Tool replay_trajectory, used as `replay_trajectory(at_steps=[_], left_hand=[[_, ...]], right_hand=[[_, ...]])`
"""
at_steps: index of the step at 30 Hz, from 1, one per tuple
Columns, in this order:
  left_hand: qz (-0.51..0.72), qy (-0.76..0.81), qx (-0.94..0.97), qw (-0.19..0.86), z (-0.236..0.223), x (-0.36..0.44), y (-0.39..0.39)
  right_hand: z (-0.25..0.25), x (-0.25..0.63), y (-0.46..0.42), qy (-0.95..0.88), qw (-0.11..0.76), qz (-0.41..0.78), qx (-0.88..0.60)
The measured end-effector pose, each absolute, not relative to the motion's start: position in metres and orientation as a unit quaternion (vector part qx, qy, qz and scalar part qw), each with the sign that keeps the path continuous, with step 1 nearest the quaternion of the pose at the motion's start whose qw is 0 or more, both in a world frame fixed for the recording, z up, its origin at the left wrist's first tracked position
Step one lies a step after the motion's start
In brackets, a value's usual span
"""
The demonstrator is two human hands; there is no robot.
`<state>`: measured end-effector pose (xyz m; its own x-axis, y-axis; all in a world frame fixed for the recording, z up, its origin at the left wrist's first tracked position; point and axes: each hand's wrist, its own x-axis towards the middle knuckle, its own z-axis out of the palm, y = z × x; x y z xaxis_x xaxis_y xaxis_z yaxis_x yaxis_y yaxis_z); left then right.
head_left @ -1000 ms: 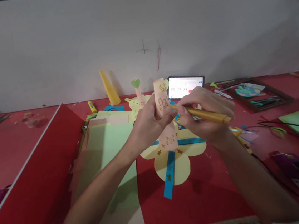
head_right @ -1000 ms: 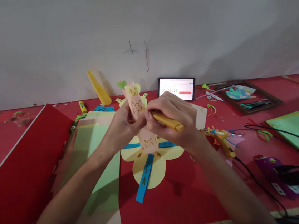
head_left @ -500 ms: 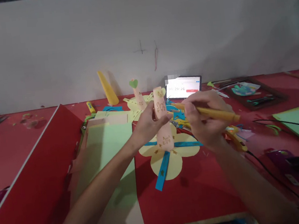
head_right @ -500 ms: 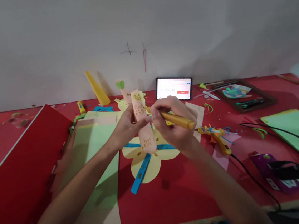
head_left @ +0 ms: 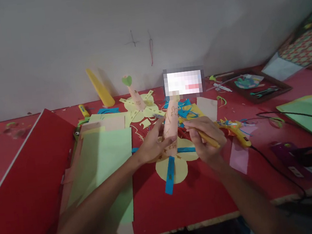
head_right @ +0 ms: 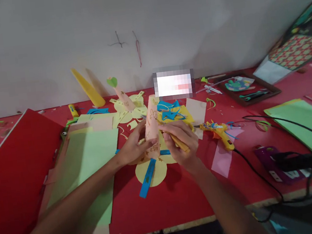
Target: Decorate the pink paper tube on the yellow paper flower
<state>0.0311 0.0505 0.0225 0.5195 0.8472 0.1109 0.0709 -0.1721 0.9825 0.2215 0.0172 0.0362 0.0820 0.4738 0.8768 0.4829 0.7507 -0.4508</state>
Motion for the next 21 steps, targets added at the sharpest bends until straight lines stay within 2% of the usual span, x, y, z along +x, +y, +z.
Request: replay_trajectory(at_steps=[8,21], left_hand=[[0.366,0.309,0.676,0.56,0.015,0.023,0.05],[0.446,0.393,0.646,0.479,0.021,0.037,0.031]], right_hand=[[0.04,0.228,0.013,-0.689,0.636,0.011,-0.347],[0.042,0.221,0.007,-0.73,0.606,-0.02,-0.316]])
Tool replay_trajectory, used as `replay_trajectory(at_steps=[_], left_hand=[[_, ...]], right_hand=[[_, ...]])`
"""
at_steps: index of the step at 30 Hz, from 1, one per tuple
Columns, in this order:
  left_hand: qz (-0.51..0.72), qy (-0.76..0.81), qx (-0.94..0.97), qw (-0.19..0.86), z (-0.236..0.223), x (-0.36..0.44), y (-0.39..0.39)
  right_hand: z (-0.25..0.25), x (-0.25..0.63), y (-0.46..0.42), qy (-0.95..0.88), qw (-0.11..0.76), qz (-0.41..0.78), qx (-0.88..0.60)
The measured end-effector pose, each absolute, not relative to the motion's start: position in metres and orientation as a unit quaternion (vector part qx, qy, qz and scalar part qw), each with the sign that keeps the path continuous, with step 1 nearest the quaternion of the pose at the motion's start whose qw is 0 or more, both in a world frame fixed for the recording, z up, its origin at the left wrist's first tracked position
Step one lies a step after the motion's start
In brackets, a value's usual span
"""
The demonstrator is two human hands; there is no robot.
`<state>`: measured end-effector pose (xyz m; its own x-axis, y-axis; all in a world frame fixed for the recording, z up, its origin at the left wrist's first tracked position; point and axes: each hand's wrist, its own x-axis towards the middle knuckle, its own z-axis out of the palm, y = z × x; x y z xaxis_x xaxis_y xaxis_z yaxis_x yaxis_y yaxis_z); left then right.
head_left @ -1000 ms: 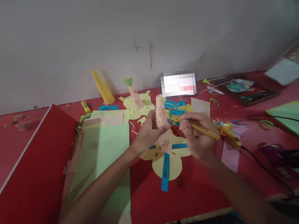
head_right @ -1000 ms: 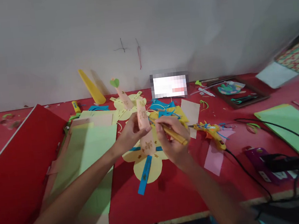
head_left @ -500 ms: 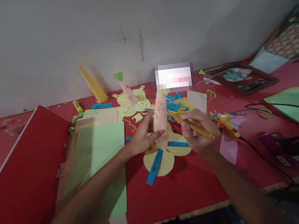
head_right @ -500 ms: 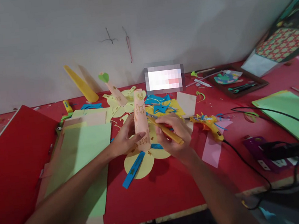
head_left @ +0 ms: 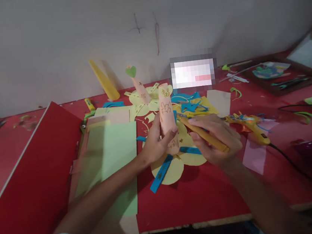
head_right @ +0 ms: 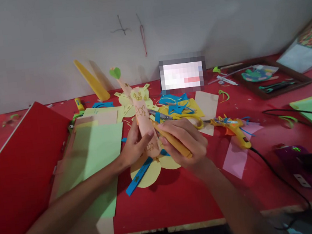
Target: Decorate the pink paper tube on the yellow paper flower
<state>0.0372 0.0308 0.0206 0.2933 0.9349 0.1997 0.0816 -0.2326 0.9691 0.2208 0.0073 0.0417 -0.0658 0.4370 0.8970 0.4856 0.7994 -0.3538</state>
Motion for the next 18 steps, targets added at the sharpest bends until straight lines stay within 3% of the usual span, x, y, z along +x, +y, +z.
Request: replay_trajectory(at_steps=[11,18], left_hand=[[0.485,0.438,0.612,0.445,0.038,0.036,0.019],[0.462,0.376,0.623,0.508,0.023,0.039,0.024]], right_hand=[[0.037,0.219,0.0,-0.713,0.632,-0.006,-0.305],[0.044,0.217,0.002,-0.736,0.6,-0.011,-0.314]])
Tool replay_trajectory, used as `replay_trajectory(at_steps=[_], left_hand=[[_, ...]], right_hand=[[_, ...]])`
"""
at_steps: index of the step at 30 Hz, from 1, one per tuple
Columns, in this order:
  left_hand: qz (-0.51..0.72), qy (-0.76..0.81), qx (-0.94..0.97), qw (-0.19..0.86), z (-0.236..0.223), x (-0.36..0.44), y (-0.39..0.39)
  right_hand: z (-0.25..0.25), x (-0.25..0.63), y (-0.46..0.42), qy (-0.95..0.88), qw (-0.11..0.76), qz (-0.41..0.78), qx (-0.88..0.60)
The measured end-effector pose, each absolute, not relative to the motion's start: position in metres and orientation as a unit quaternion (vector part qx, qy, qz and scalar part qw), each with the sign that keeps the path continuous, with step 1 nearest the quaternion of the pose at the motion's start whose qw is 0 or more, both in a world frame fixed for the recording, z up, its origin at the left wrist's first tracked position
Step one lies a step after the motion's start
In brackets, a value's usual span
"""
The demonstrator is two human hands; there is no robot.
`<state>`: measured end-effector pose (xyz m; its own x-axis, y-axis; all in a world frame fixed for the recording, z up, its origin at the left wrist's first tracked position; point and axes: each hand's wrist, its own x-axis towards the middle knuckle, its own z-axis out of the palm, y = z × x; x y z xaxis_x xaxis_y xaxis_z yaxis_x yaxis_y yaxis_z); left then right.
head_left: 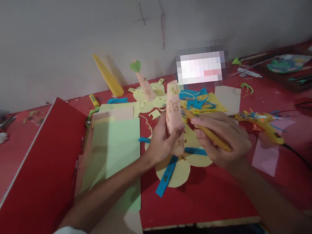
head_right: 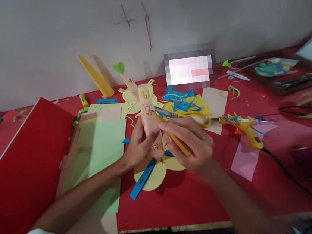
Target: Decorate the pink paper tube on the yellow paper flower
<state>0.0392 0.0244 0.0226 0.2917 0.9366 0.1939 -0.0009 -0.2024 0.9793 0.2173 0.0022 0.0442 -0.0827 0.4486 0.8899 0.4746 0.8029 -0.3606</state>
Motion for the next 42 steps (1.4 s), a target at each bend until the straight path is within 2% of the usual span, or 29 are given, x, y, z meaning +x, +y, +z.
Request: replay_trajectory(at_steps=[3,10,23,33,42], left_hand=[[0.464,0.386,0.62,0.501,0.0212,0.0388,0.0256],[0.458,0.394,0.608,0.515,0.0213,0.0374,0.023],[0.491,0.369,0.595,0.519,0.0183,0.0413,0.022],[0.484,0.409,0.591,0.499,0.022,0.0411,0.0225],[0.495,0.384,0.602,0.495,0.0191,0.0408,0.0236]], right_hand=[[0.0418,0.2161,0.004,-0.743,0.589,-0.003,-0.318],[0.0347,0.2142,0.0013,-0.696,0.637,0.028,-0.329],[0.0408,0.2124,0.0008,-0.746,0.578,0.017,-0.331],[0.0397,0.2131,0.0039,-0.731,0.586,0.0,-0.35],[0.0423,0.2115,0.0011,-0.756,0.571,0.029,-0.321]])
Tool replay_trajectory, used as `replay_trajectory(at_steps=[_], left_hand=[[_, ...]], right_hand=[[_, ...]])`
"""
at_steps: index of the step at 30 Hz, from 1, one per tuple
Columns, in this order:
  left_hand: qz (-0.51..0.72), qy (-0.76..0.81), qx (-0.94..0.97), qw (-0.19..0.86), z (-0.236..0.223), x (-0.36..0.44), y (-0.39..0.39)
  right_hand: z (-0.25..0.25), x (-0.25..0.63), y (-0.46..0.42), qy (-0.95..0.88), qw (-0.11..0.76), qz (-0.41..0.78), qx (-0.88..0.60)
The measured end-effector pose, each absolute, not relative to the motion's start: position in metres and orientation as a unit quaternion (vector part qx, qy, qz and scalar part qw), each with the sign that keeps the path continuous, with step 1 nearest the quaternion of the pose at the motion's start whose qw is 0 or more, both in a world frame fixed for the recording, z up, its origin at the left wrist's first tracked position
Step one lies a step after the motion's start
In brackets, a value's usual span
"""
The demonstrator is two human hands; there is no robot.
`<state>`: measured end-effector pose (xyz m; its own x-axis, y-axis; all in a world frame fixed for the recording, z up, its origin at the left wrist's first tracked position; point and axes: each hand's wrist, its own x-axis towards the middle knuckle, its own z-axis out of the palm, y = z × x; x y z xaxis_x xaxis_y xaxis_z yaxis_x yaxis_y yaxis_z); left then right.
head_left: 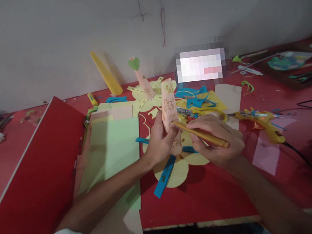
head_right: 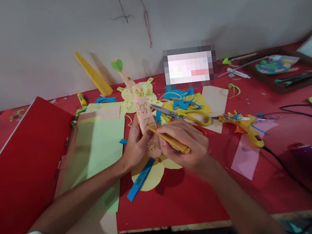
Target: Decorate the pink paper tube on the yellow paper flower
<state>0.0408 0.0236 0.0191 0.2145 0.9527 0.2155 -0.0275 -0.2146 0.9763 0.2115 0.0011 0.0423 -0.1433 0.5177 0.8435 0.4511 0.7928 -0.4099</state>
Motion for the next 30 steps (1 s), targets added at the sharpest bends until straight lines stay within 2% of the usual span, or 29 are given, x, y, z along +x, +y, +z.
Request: replay_trajectory(at_steps=[10,30], left_hand=[[0.49,0.385,0.586,0.518,0.0233,0.0422,0.0202],[0.492,0.375,0.584,0.526,0.0219,0.0428,0.0195]], right_hand=[[0.0387,0.2142,0.0041,-0.737,0.592,0.01,-0.326],[0.0433,0.2113,0.0015,-0.748,0.577,-0.003,-0.327]])
